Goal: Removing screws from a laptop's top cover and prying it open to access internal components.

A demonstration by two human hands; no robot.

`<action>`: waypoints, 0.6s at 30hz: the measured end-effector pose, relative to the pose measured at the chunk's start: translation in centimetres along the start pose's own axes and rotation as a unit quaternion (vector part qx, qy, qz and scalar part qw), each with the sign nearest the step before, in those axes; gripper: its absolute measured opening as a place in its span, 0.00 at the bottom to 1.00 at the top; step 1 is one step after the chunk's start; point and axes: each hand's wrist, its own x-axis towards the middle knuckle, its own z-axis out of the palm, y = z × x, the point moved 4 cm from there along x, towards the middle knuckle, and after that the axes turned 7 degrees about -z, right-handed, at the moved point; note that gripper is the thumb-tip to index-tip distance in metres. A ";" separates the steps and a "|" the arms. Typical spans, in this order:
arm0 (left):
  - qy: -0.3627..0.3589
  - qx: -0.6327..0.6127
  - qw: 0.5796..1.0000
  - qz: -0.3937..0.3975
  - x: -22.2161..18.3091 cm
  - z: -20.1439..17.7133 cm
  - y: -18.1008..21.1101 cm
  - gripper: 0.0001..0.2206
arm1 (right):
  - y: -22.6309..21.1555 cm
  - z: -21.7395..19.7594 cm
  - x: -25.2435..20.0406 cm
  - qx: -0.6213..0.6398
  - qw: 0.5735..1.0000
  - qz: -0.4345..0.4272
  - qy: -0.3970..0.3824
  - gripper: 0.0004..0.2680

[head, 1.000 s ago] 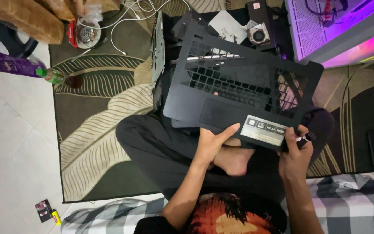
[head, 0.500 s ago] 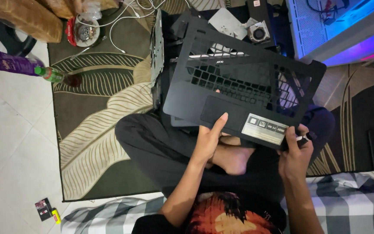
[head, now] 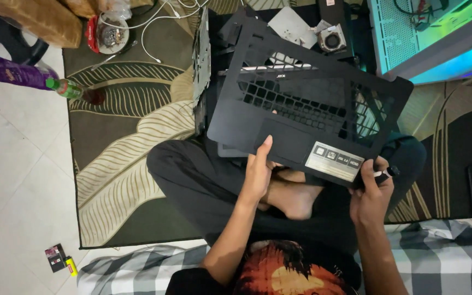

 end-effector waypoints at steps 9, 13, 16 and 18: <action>0.142 -0.181 0.973 0.005 1.1 0.1 0.7 0.36 | 3.5 -2.9 -0.2 -0.048 0.998 -0.036 -0.016 0.06; 0.134 -0.158 0.978 0.028 1.1 1.0 1.1 0.33 | 3.4 -2.8 -0.4 -0.047 0.998 -0.045 -0.022 0.07; 0.127 -0.153 0.979 0.034 1.1 1.1 1.1 0.31 | 3.5 -2.9 -0.3 -0.034 0.998 -0.041 -0.024 0.07; 0.123 -0.157 0.979 0.040 0.8 1.5 1.6 0.31 | 3.4 -2.7 0.0 -0.032 0.998 -0.036 -0.026 0.07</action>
